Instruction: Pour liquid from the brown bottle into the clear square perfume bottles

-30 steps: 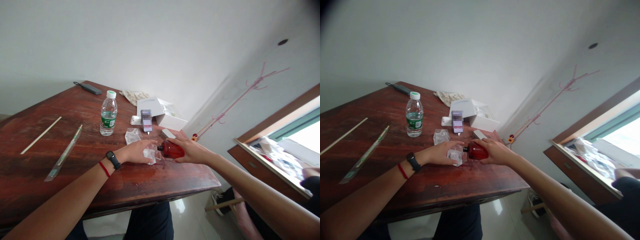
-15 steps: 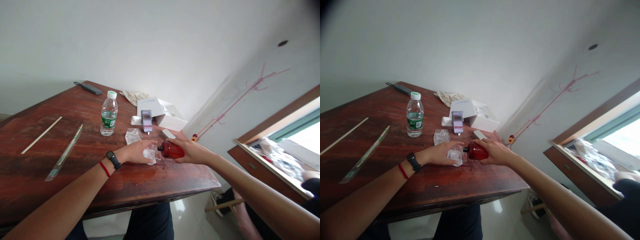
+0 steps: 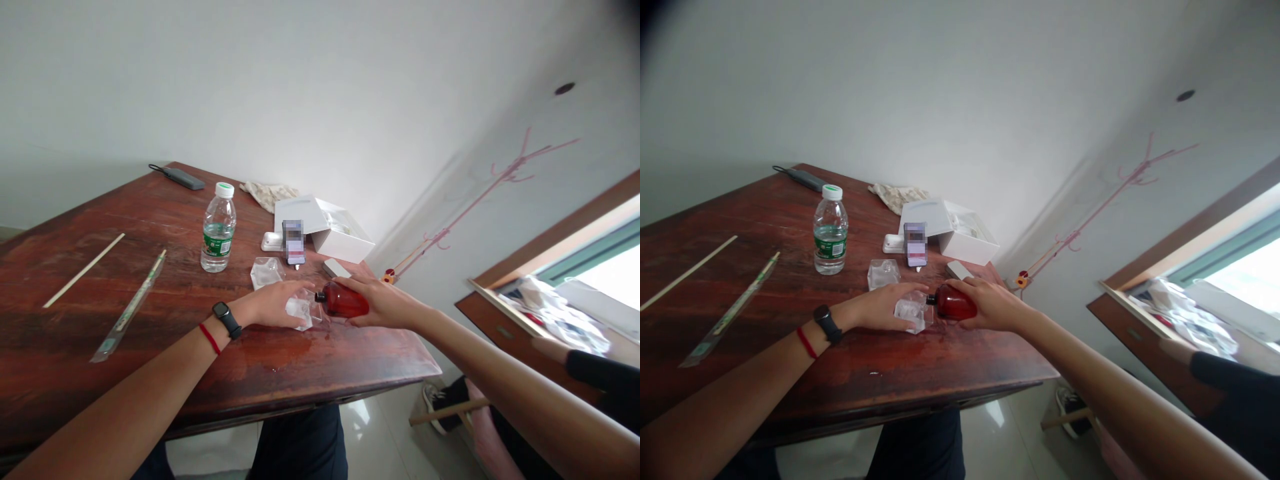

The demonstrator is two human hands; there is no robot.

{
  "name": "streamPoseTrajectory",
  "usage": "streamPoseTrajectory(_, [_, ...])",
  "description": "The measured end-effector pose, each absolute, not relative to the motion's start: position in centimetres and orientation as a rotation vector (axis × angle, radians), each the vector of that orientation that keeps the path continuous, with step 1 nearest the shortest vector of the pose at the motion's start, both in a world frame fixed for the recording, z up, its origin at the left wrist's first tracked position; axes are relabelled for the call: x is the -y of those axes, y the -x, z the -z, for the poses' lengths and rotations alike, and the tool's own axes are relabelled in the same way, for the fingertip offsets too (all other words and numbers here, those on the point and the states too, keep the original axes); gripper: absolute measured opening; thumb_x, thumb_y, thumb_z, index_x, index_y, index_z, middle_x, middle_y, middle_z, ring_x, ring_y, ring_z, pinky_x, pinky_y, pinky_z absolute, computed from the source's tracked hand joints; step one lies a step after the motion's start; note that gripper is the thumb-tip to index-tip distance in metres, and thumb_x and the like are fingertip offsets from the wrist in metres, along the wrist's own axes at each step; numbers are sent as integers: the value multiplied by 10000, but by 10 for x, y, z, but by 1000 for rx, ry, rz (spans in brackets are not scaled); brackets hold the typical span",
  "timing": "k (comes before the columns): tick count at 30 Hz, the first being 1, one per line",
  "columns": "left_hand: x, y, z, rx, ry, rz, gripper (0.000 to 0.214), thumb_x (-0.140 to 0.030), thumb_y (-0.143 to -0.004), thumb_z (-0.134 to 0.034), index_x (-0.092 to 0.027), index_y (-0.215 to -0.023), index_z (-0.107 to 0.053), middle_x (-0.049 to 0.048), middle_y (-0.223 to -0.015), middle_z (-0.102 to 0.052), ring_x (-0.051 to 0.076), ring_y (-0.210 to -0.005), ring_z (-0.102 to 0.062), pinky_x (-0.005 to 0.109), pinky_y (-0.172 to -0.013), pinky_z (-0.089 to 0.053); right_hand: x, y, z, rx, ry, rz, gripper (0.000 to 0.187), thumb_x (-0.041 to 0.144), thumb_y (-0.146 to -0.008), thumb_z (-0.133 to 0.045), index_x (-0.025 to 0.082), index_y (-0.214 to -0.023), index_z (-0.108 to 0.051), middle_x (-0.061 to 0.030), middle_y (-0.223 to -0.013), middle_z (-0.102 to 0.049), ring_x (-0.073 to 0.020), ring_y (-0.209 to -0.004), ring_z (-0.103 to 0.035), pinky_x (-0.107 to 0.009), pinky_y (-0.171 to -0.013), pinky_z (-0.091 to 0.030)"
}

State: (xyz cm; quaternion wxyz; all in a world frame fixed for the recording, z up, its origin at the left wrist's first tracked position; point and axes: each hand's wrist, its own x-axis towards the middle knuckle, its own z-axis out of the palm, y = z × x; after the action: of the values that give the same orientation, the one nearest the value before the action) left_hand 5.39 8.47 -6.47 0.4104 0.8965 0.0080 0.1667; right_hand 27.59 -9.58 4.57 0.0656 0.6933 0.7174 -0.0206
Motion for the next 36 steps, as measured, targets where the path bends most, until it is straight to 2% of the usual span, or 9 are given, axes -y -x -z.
streamPoseTrajectory(17, [-84,-53,63,-37,-2282,-409,824,-345,-791,-858,-214,-1530,-518,128,-1508,-645,330,-1380,-616,434,-1181,-459,96,-274,-48,-2190,-2074,77,924,360,-765,-830,300,-1604,-446,-155,-1397,-676,-421,-1281,-654,-563,-1043,-538])
streamPoseTrajectory(22, [-83,-53,63,-24,-2286,-447,782,-333,-785,-867,-235,-1496,-556,107,-1529,-631,327,-1387,-608,442,-1208,-428,96,-273,-48,-2201,-2088,77,905,346,-765,-832,289,-1591,-467,-161,-1420,-667,-430,-1333,-618,-571,-1064,-530])
streamPoseTrajectory(31, [-84,-52,64,-50,-2305,-407,805,-345,-821,-834,-208,-1542,-503,125,-1468,-675,321,-1341,-646,419,-1157,-472,95,-271,-50,-2195,-2050,53,887,368,-775,-831,304,-1584,-473,-155,-1438,-665,-427,-1326,-627,-582,-1089,-516])
streamPoseTrajectory(36, [-84,-53,64,-46,-2316,-418,807,-356,-822,-833,-211,-1543,-501,115,-1462,-681,320,-1336,-650,406,-1148,-478,94,-269,-51,-2208,-2038,40,888,372,-771,-832,254,-1580,-484,-177,-1433,-667,-432,-1354,-607,-582,-1109,-501])
